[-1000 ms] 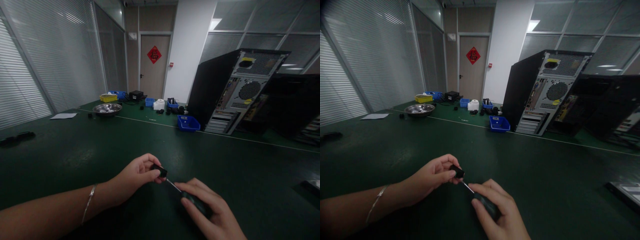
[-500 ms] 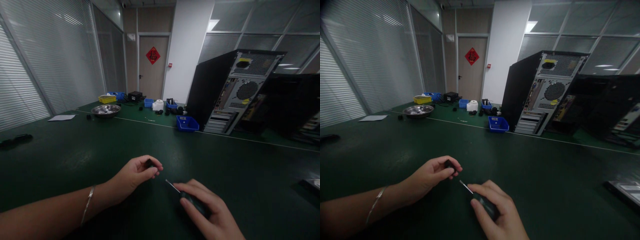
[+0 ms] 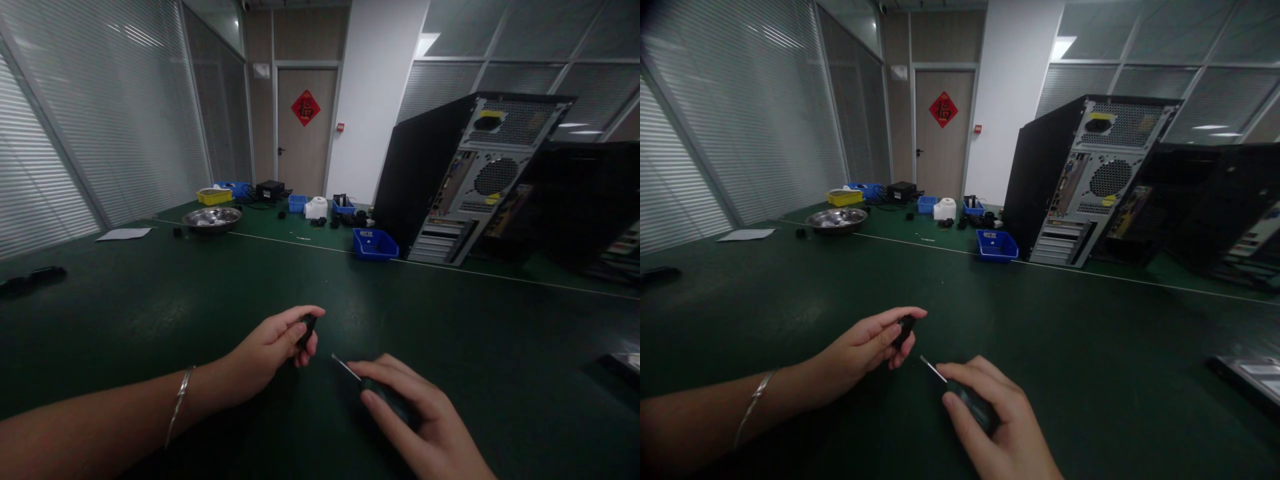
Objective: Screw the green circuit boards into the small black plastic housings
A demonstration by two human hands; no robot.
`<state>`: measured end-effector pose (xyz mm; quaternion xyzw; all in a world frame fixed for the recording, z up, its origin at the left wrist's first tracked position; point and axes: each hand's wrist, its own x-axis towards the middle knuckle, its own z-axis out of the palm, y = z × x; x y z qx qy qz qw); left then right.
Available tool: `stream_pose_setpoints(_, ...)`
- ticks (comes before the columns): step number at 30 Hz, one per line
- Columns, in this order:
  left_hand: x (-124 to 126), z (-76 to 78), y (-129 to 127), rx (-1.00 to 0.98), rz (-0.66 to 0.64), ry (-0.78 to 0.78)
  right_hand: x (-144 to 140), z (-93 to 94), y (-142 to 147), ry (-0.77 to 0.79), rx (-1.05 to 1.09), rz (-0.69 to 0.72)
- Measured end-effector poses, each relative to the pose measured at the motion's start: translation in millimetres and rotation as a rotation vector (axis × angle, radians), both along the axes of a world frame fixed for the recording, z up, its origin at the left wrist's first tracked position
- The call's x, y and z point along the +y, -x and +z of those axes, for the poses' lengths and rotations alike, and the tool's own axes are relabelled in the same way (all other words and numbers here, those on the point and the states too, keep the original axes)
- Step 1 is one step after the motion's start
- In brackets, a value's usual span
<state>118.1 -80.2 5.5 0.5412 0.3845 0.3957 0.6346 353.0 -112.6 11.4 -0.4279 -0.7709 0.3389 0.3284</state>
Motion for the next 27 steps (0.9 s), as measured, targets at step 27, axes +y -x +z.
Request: stream_pose_setpoints(27, -14, 10.6, -1, 0.31, -0.199, -0.219, 2, -0.1, 1, 0.03, 0.01, 0.064)
